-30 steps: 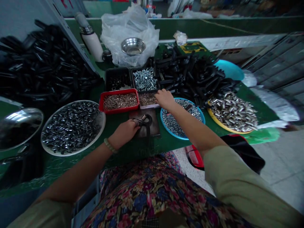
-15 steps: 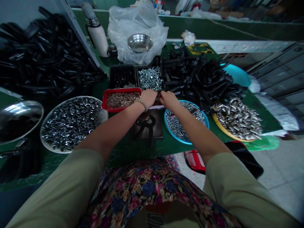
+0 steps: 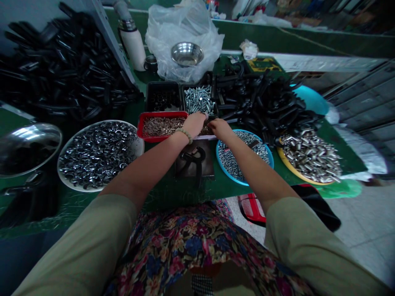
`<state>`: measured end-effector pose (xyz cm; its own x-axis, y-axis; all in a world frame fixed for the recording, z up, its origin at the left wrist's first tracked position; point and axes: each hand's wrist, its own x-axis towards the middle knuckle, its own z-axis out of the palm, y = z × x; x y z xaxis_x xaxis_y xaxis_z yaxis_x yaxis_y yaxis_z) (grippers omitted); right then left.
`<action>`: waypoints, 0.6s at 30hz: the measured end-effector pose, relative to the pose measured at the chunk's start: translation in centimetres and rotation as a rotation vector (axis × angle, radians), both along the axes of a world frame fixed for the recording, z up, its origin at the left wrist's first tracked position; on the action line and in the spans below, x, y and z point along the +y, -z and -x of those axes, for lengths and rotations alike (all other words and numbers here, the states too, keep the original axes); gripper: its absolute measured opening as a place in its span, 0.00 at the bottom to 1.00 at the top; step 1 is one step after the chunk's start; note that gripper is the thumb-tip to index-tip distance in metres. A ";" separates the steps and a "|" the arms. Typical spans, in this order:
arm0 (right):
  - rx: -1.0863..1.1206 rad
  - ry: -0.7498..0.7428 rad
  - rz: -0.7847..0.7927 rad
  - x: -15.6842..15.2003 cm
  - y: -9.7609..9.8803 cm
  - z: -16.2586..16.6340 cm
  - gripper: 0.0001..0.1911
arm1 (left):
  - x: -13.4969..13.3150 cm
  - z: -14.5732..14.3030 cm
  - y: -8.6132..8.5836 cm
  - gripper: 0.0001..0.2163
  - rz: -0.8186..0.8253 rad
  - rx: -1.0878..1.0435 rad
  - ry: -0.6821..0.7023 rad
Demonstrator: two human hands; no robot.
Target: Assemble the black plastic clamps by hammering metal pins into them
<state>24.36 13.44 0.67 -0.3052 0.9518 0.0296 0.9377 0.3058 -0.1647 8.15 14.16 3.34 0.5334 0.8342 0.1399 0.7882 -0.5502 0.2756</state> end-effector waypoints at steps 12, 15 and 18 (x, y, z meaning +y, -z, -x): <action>0.451 -0.096 0.040 -9.3 -0.1 2.6 0.04 | 0.5 -0.2 0.7 0.11 0.029 -0.128 -0.020; 0.431 -0.068 0.079 -9.2 0.5 3.3 0.03 | -0.5 0.8 0.1 0.10 0.061 -0.273 -0.021; 0.472 -0.070 0.098 -8.9 0.7 3.4 0.04 | -3.5 3.5 -0.6 0.06 0.151 -0.514 0.020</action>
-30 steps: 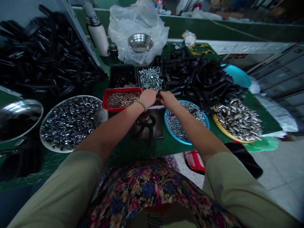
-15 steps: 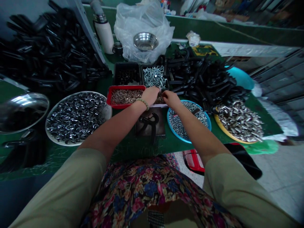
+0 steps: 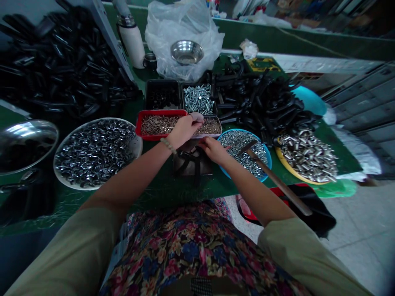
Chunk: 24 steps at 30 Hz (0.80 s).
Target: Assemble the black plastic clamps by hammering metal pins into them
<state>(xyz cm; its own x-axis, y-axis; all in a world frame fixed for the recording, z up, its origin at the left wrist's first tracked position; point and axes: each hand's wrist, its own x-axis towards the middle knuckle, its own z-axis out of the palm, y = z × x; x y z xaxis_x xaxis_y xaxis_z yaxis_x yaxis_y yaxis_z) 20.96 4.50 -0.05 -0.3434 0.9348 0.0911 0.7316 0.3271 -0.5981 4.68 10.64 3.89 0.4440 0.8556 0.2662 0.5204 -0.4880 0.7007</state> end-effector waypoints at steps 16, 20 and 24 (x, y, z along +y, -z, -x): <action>-0.519 -0.130 -0.198 -1.4 0.2 1.6 0.10 | -10.1 3.7 4.5 0.10 -0.019 0.249 -0.100; -0.632 -0.168 -0.186 -2.1 -0.2 1.5 0.12 | -10.3 3.5 3.9 0.09 -0.044 0.365 -0.111; -0.458 -0.180 -0.167 -2.1 -0.3 1.0 0.12 | -10.6 3.1 3.4 0.11 -0.104 0.515 -0.109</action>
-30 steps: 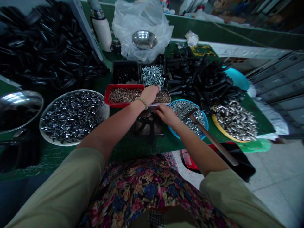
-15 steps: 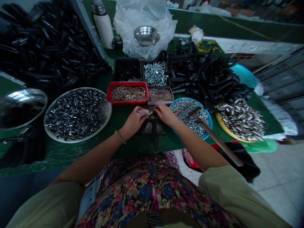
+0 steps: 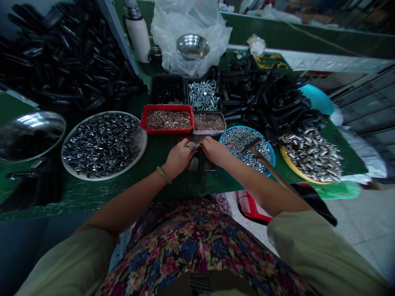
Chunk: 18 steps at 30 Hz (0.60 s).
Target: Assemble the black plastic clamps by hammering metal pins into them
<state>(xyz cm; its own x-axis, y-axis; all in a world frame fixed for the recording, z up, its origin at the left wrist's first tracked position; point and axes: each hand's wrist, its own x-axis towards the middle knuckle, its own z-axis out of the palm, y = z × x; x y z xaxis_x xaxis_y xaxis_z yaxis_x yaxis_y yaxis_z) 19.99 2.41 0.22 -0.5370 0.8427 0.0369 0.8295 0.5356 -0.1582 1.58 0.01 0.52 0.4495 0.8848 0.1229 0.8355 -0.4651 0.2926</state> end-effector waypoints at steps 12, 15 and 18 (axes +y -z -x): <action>0.086 0.224 -0.135 -2.4 -0.8 -8.2 0.13 | -0.5 0.0 0.3 0.12 -0.060 -0.048 0.015; -0.149 0.178 -0.124 -1.3 -0.5 -8.8 0.13 | -0.7 0.4 0.7 0.11 -0.032 -0.189 -0.012; -0.206 0.141 -0.139 -0.4 -0.1 -9.2 0.13 | -1.1 1.0 0.9 0.10 0.013 -0.271 0.028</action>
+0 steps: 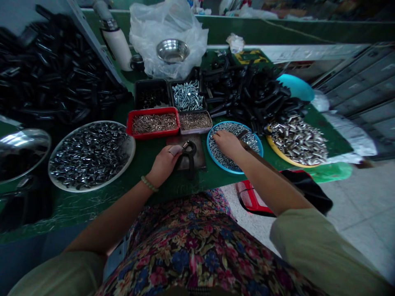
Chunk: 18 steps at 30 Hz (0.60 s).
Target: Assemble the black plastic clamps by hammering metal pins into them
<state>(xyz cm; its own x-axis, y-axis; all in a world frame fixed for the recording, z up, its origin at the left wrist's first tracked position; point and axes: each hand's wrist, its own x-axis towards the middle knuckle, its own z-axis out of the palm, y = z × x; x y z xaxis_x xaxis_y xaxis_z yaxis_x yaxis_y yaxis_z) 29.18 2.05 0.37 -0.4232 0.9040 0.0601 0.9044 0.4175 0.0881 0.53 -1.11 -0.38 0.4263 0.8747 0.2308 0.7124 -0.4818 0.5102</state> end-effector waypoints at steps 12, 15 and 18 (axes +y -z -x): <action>1.106 0.105 0.043 -3.5 -2.7 7.1 0.10 | -0.7 0.4 0.1 0.10 0.043 -0.037 -0.001; 1.144 0.073 0.140 -3.5 -2.1 9.6 0.06 | -0.7 0.4 0.1 0.10 0.044 -0.024 0.012; 1.127 0.091 0.161 -3.2 -1.4 10.3 0.06 | -0.6 0.4 0.3 0.10 0.042 -0.014 0.016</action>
